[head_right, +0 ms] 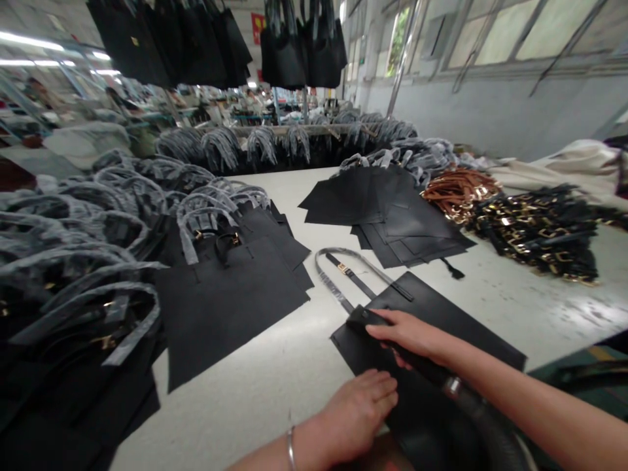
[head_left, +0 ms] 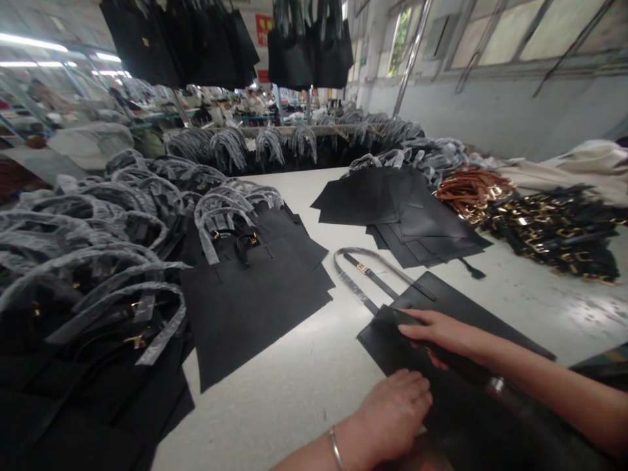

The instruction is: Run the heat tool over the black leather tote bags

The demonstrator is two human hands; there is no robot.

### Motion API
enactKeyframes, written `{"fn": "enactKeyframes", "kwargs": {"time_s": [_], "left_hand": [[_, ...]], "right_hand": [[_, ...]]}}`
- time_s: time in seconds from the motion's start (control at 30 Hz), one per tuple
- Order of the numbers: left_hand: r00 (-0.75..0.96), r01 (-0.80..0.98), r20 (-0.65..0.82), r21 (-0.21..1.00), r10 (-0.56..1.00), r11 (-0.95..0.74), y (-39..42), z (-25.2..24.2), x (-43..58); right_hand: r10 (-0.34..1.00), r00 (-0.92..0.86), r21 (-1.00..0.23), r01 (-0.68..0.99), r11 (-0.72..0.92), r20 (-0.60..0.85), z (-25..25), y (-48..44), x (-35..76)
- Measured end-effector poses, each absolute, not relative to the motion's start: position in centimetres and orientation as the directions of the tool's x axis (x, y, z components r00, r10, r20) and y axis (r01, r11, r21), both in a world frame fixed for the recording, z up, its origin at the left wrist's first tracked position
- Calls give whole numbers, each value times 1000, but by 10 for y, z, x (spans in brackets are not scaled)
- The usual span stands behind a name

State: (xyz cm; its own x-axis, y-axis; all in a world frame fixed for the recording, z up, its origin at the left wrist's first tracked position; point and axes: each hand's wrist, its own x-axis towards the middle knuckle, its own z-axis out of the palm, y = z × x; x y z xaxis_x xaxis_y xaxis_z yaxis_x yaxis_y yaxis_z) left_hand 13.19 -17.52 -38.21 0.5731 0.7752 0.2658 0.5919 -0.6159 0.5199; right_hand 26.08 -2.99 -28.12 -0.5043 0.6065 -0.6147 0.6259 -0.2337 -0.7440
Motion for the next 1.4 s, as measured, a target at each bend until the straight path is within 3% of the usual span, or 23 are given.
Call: {"fn": "enactKeyframes", "kwargs": {"time_s": [0.1, 0.3, 0.43, 0.63, 0.8, 0.9, 1.03, 1.13, 1.4], "left_hand": [[586, 589, 263, 511, 766, -626, -176, -379, 131], [583, 618, 286, 452, 761, -643, -175, -382, 133], [592, 607, 294, 450, 751, -655, -174, -387, 135], [578, 606, 284, 477, 765, -636, -174, -392, 136], [576, 589, 279, 510, 769, -627, -173, -394, 137], [570, 596, 273, 511, 775, -619, -172, -391, 137], [585, 589, 276, 503, 763, -633, -172, -389, 135], [572, 584, 308, 498, 760, -641, -172, -389, 135], [615, 562, 247, 528, 748, -637, -171, -390, 135]], "right_hand": [[662, -533, -797, 580, -168, -527, -280, -34, 246], [435, -542, -675, 692, -254, -719, -272, -48, 263], [373, -546, -649, 717, -256, -750, -276, -56, 252], [449, -572, -687, 713, -143, -687, -267, -54, 221], [355, -523, -589, 801, -107, -775, -261, -54, 233], [359, -576, -638, 766, -79, -735, -265, -56, 223], [536, -604, -703, 710, 26, -590, -273, -52, 200], [622, -567, -722, 692, 3, -541, -270, -43, 208], [439, -526, -595, 803, -24, -729, -258, -54, 247]]}}
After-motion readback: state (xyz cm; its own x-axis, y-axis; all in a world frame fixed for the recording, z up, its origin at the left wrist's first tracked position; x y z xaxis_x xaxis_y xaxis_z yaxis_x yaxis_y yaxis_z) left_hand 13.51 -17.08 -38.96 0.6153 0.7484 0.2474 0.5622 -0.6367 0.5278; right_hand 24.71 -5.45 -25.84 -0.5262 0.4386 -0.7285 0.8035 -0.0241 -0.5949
